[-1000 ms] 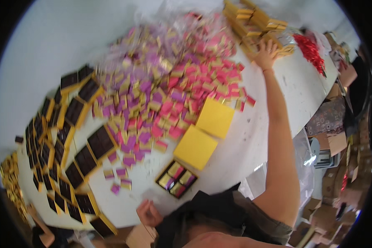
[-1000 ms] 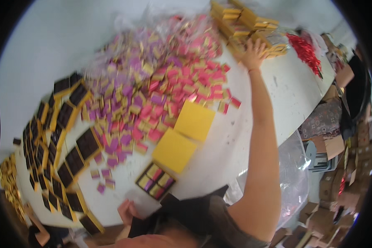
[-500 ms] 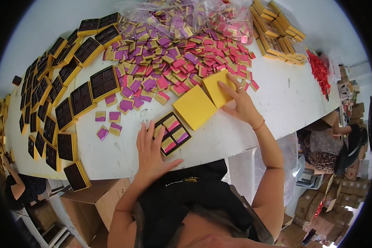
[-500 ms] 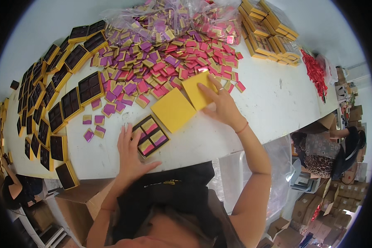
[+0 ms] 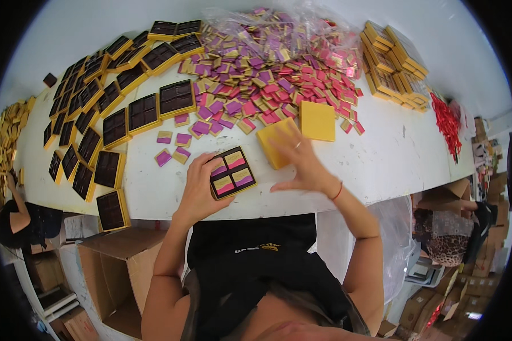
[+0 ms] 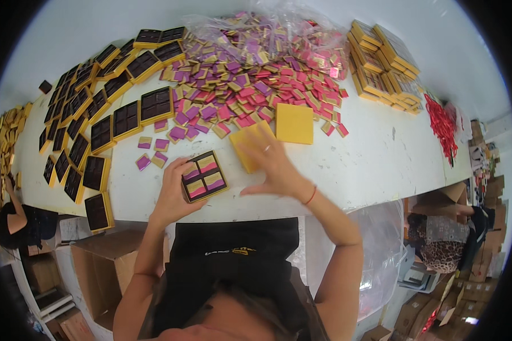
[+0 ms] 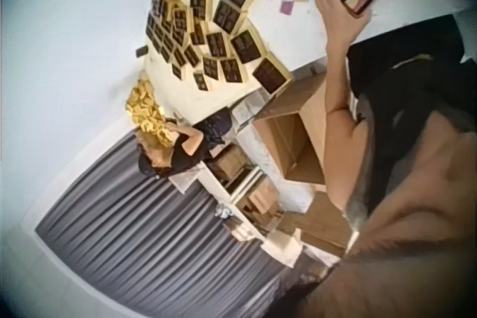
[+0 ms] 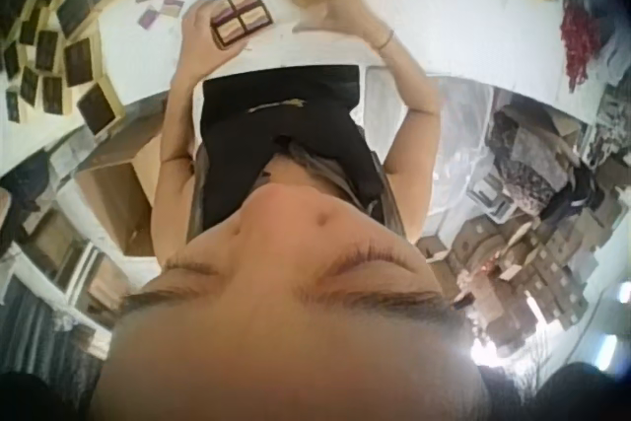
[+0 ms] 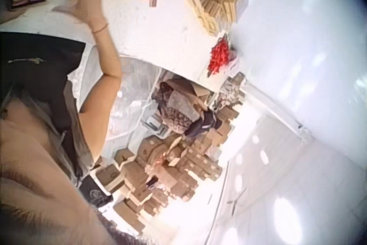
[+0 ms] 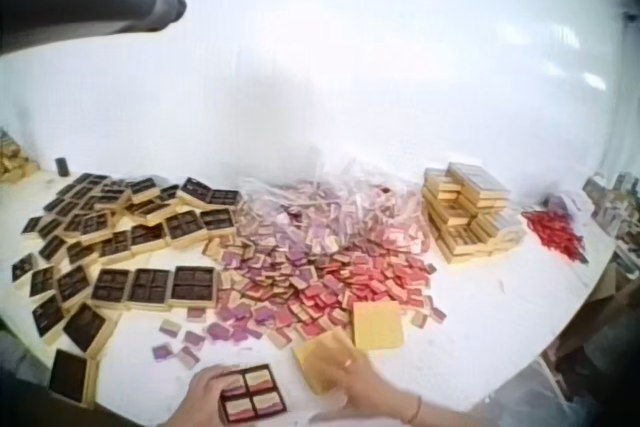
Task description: The person assembles small rectangular cosmetic palettes by placing pink and purple rectangular inserts into black trays. The person picks up trays, inserts the colored pieces, and stacks the completed palettes on the table.
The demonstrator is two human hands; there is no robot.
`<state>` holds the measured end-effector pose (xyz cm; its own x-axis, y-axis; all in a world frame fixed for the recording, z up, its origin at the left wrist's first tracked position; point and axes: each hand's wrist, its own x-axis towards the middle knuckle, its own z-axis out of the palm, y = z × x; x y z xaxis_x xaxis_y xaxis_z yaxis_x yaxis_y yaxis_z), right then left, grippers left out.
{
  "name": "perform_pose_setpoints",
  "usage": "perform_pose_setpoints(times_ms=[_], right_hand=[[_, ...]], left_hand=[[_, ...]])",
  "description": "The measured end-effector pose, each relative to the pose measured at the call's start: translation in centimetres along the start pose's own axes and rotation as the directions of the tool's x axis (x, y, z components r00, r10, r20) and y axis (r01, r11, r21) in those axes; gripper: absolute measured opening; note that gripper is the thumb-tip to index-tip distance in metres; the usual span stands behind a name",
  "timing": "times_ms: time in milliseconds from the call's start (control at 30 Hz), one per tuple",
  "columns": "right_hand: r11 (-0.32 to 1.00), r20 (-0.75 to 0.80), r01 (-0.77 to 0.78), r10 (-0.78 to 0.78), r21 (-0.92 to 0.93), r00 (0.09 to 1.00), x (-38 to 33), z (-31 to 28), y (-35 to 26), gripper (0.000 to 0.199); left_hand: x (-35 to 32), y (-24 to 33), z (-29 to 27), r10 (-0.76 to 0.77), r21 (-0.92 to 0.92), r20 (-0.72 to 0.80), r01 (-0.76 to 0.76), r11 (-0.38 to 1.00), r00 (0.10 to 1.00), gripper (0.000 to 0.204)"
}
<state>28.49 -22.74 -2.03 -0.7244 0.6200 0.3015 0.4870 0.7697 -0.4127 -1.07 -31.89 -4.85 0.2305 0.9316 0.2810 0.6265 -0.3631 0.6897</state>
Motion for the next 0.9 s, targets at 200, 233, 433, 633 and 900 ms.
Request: perform_pose_setpoints(times_ms=[200,233,433,633,900], right_hand=[[0.985,-0.098,-0.135,0.124,-0.108,0.987,-1.5,3.6,-3.5,0.098],[0.96,-0.171,-0.247,0.223,-0.132,0.96,-1.5,3.5,-2.4,0.098],[0.924,-0.379,-0.361,0.292,-0.124,0.878,-2.0,3.8,-1.6,0.066],[0.084,-0.04,-0.073,0.882,0.994,0.47,-7.3,1.2,0.1,0.065],[0.342,-0.27,-0.375,0.934,0.862,0.233,-11.1,2.4,-2.5,0.017]], left_hand=[[-1.1,1.0,0.1,0.013,0.077,-0.028,-0.011,0.997,1.0,0.076],[-1.2,0.9,0.4,0.008,0.066,-0.025,-0.006,0.998,1.0,0.074],[-0.9,0.6,1.2,0.007,0.028,-0.021,-0.006,1.0,1.0,0.07],[-2.1,1.7,2.6,0.041,-0.013,0.009,-0.041,0.999,0.999,0.071],[1.8,3.4,4.9,0.182,0.009,0.22,-0.189,0.982,0.958,0.067]])
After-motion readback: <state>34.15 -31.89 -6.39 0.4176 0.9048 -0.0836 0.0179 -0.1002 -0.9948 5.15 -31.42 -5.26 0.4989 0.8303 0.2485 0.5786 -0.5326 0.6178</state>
